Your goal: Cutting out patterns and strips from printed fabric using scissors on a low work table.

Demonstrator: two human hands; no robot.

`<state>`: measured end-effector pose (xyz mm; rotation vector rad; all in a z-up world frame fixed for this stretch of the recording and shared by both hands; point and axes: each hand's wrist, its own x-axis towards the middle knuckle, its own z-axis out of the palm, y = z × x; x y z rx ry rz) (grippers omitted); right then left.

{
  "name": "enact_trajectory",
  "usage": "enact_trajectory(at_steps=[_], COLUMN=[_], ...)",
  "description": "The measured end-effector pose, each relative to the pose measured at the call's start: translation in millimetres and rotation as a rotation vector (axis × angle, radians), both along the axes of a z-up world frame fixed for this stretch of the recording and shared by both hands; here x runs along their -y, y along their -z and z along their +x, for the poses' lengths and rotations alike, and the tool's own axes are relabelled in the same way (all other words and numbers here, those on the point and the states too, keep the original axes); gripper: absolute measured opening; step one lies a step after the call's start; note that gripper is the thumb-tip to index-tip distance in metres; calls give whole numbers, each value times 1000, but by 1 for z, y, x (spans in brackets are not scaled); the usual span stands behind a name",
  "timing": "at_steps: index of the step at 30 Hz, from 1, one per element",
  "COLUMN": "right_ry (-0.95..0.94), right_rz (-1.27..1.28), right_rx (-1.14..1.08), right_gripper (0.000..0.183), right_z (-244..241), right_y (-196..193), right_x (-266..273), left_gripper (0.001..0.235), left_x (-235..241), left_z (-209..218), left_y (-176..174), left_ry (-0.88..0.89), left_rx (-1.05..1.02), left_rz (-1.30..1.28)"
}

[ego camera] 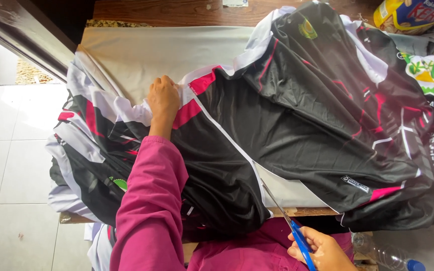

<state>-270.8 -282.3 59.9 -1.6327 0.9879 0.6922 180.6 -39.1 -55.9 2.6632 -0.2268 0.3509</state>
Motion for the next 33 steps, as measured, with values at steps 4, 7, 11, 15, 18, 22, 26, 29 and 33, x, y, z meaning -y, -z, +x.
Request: enact_trajectory(at_steps=[4,7,11,15,18,22,26,29,33], right_ry=[49,61,124,115,47,154,142,146,218], right_rz=[-53,-35,155,127,27,191,139,183,69], right_rx=[10,10,90,110,-4,81,61,99,80], right_gripper=[20,16,20,21,17,17,18,20,18], right_z=[2,-2,0,5,17,-4,-6,-13,-6], right_y=[-1,11,17,8,-25,10,16,21,7], right_x=[-3,2,11,13,2,18,22,22,14], left_gripper=[9,31,23,47,49,52,75,78,83], left_x=[-13,-2,47,59,48,81,86,92,115], left_z=[11,-7,-68,-61,-34,-97,-166,-189,-235], left_y=[10,-4,-36,-39,-40,-37,-30,-30,-39], left_ry=[-13,-167,338,461,229,221,408,409,567], left_rx=[41,303,317,-40,-182,360,166,114,86], left_rz=[83,257,151,161,187,358,300,268,207])
